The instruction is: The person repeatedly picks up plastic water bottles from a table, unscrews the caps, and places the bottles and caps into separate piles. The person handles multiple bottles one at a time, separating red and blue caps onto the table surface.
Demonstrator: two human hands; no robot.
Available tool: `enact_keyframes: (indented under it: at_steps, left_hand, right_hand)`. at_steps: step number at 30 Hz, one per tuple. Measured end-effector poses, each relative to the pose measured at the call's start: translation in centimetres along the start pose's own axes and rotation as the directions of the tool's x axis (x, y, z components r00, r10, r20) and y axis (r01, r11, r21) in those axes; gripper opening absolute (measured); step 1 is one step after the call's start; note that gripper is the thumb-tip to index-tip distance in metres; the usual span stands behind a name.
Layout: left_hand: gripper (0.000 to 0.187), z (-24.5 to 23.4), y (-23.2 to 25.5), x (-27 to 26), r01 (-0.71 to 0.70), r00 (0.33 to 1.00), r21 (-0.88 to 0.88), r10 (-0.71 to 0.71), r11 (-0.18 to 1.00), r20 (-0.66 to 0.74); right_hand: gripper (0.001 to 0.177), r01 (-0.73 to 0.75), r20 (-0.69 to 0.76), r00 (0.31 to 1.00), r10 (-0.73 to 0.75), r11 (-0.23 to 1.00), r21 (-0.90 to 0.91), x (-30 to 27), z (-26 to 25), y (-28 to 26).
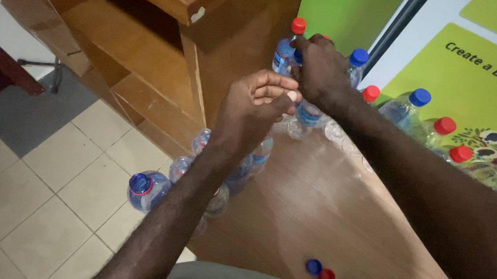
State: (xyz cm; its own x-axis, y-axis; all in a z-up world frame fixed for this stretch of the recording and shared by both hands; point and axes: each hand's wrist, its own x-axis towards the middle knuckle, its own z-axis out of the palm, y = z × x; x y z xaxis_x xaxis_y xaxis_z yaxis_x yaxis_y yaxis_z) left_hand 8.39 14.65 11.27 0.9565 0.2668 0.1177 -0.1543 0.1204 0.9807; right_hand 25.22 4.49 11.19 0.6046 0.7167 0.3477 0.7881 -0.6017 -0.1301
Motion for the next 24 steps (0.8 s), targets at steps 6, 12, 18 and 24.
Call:
enact_keyframes:
  at_steps: [6, 12, 18, 24]
  left_hand:
    - [0.030, 0.3, 0.5, -0.7, -0.001, 1.000, 0.024, 0.001, 1.000, -0.021]
    - [0.026, -0.5, 1.9, -0.5, -0.030, 0.994, -0.078, 0.021, 0.996, -0.110]
    - [0.021, -0.6, 3.3, -0.8, -0.026, 0.979, -0.037, 0.018, 0.999, -0.201]
    - [0.022, 0.7, 3.3, -1.2, 0.001, 0.987, -0.024, -0.005, 1.000, -0.161]
  right_hand:
    - [0.021, 0.024, 0.099, 0.994, -0.042, 0.984, 0.174, -1.3, -1.3, -0.8]
    - [0.013, 0.047, 0.117, 0.989, -0.088, 0.949, 0.313, -3.6, -2.6, -1.3]
    - [0.025, 0.147, 0.029, 0.987, -0.159, 0.960, 0.238, -6.6, -4.6, -0.2]
    - [0.024, 0.011, 0.093, 0.995, -0.038, 0.960, 0.279, -9.9, -6.1, -0.2]
